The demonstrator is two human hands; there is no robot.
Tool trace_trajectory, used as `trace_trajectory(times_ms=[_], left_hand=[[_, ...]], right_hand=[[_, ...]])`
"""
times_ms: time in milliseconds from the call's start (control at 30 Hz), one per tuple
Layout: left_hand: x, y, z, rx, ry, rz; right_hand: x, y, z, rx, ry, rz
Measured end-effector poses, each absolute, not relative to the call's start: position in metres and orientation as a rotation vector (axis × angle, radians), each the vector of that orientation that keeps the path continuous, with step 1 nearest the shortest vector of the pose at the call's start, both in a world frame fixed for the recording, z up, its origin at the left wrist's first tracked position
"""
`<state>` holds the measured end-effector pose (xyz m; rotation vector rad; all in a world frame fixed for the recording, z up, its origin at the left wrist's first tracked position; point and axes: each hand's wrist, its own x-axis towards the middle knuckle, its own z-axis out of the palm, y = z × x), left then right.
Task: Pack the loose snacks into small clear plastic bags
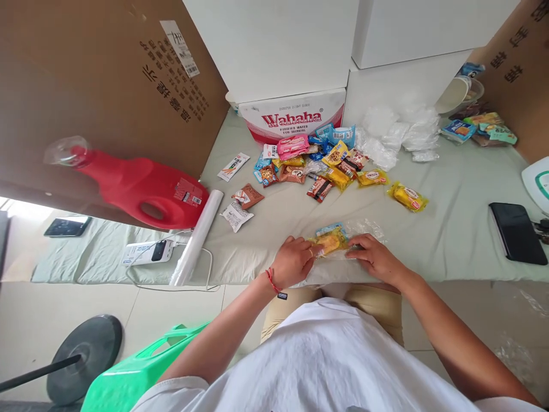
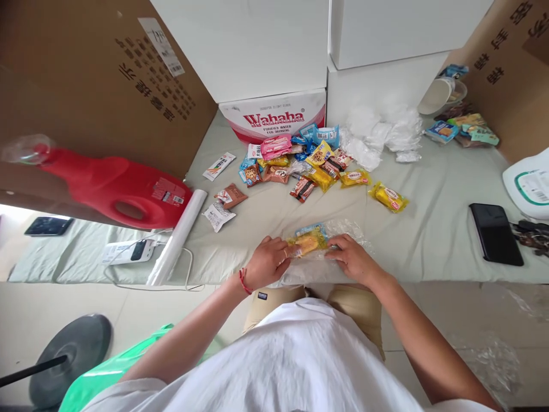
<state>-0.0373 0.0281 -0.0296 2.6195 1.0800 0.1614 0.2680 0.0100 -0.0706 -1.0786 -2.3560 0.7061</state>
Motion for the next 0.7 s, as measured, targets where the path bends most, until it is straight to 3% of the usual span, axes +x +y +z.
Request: trace_trajectory(times_ms=[233,367,500,700], left_hand=[[-0.047,-0.002,-0.043,2.71,1.411,0.358],[-0.043,-0.003,-0.048,2.906,1.118,0.551],[-0.044,0.003,-0.051,2.886,0.773,0.355],[-0.042,0.01,-0.049,2.69,0.851,0.208]], right_hand=[[0.259,0.001,-0.07,-1.106,-2.211,0.699],[0.256,0.002,-0.066,-1.104,-2.212,0.719],[0.259,0.002,-0.067,-1.107,-2.231,0.662],[0.268,-0.016,-0.061,-1.143,-2.253,0.578]])
